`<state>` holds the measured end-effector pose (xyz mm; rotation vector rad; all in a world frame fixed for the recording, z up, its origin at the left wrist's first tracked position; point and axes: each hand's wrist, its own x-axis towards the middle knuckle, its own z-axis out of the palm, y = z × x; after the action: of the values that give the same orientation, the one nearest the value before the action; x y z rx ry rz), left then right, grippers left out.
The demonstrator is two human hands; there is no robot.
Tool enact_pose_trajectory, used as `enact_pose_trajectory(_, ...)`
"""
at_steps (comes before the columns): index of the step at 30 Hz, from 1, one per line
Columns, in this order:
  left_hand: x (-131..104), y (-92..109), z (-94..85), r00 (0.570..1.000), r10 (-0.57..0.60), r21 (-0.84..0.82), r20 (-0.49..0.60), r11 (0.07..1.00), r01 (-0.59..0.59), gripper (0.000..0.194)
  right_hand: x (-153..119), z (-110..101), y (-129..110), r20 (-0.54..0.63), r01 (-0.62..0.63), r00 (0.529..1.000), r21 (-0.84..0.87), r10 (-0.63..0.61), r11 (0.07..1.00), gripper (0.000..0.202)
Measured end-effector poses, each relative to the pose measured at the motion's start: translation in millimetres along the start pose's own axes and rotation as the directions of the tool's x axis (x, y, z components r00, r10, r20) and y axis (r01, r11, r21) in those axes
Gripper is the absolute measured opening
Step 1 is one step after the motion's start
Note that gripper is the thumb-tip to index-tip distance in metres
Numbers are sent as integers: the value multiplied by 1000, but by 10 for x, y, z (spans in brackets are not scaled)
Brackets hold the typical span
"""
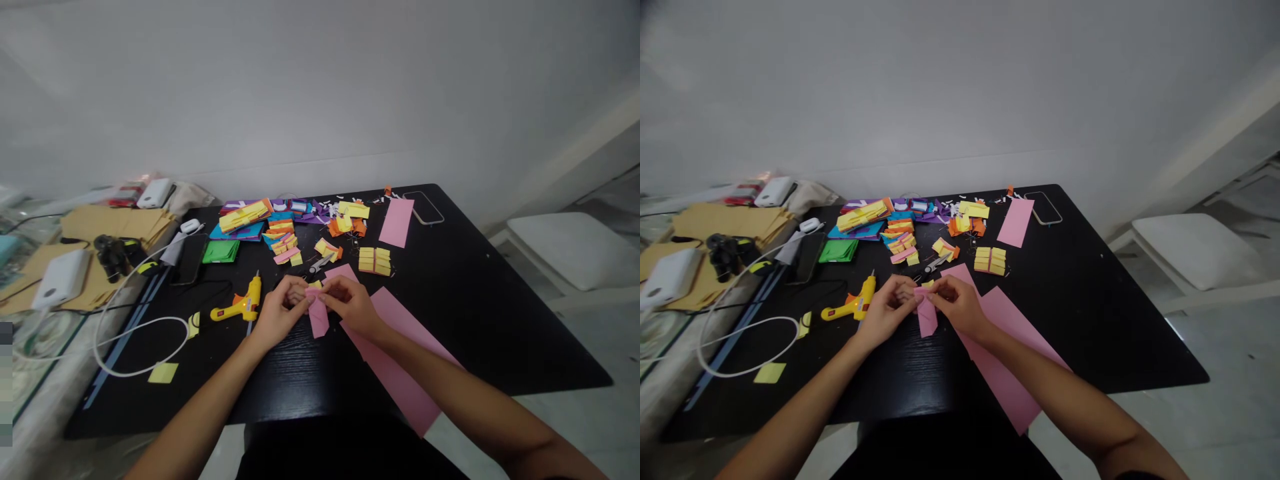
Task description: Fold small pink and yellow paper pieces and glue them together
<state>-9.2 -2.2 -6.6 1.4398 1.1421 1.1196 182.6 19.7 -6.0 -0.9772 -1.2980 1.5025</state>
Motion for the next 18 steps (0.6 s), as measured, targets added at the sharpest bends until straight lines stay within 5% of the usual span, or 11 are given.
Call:
enact_pose_trajectory(14, 4, 90, -2, 999, -2, -5, 43, 1000, 2, 18, -5, -14, -59, 65, -34, 997, 70, 29, 997, 23)
enact_pose_trajectory(18, -6, 99, 12, 997, 75, 115, 11, 990, -76, 15, 1, -22, -52, 33, -38, 999, 77, 35, 996, 26)
